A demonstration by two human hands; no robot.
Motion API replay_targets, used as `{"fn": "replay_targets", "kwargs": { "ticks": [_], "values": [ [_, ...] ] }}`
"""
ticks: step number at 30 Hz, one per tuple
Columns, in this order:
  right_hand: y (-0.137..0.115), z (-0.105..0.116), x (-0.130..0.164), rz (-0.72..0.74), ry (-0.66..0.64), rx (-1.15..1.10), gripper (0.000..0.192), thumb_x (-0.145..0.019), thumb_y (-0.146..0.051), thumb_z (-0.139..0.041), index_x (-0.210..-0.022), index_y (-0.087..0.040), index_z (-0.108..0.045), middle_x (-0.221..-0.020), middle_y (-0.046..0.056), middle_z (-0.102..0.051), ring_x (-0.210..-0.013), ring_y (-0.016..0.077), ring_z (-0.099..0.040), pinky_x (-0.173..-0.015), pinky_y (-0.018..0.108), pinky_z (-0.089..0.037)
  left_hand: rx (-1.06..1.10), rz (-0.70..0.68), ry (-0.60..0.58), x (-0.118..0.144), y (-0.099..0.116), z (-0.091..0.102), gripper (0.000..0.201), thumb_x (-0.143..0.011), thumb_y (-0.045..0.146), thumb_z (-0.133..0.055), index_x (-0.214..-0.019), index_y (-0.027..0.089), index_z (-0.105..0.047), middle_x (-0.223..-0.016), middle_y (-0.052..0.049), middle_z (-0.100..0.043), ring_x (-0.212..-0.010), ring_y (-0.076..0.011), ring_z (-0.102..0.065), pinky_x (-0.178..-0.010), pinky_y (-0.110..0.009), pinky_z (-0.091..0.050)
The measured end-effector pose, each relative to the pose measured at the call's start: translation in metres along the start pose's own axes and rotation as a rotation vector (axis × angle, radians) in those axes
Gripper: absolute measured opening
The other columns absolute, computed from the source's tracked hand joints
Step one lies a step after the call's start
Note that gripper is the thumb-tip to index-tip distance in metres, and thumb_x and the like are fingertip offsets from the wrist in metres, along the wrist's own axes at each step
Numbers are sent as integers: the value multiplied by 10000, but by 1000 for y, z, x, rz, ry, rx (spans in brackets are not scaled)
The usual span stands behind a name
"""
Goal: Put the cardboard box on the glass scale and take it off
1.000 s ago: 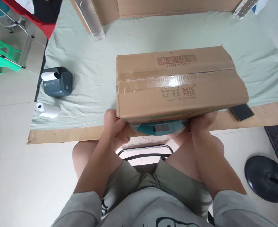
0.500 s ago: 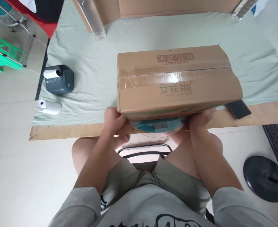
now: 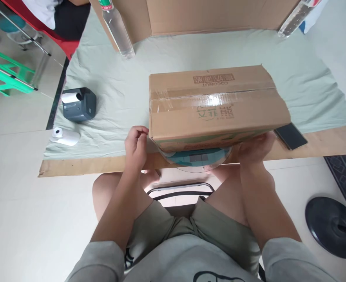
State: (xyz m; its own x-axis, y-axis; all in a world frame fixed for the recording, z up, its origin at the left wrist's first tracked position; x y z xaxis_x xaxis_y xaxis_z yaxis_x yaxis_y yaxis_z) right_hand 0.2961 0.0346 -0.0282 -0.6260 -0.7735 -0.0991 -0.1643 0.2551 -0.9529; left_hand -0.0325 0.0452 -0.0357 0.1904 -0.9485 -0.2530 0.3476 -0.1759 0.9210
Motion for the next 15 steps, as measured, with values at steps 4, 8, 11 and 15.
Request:
{"fn": "replay_targets", "kwargs": {
  "ticks": [4,8,11,15],
  "values": [
    [-6,11,13,195,-198,6,468,-913,-651,-435,-1065,-296,-698,-1125,58,-690,-1224,259,-645,-1062,452,-544,317,-99,-267,17,31,-2,774,-876,755,-610,-1509,313,-557,-1605,-91,-544,-1510,-346,-498,-1195,-457,-493],
    [-4,27,20,181,-387,79,479,-825,-723,-542,-1150,-409,-702,-1143,48,-680,-1069,271,-670,-817,410,-607,393,-181,-522,26,45,-12,978,-877,730,-653,-1679,279,-321,-1714,-151,-399,-1589,-410,-386,-1268,-537,-427],
    [-7,30,17,186,-422,56,500,-771,-736,-598,-1121,-399,-718,-1068,56,-658,-944,258,-649,-696,379,-591,285,-266,-461,25,44,-16,1239,-739,777,-779,-1713,251,-220,-1756,-177,-303,-1637,-454,-256,-1321,-581,-337],
    [-20,10,-1,185,-428,-2,527,-721,-702,-666,-1135,-379,-707,-1149,47,-640,-1028,264,-636,-755,389,-602,315,-272,-484,3,49,-19,1218,-732,776,-790,-1700,282,-241,-1728,-162,-352,-1601,-455,-339,-1245,-554,-460]
  ]
}}
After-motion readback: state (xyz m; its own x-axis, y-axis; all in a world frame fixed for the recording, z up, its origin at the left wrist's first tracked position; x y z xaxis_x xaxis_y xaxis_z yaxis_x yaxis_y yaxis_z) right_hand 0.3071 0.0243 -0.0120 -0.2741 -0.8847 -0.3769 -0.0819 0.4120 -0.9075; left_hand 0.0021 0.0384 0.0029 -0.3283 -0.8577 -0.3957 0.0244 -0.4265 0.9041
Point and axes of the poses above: each hand's wrist, its own x-axis away from the middle knuckle, its own z-axis out of the back of the hand, y = z × x, the point moved 1 cm from there along -x, towards the middle knuckle
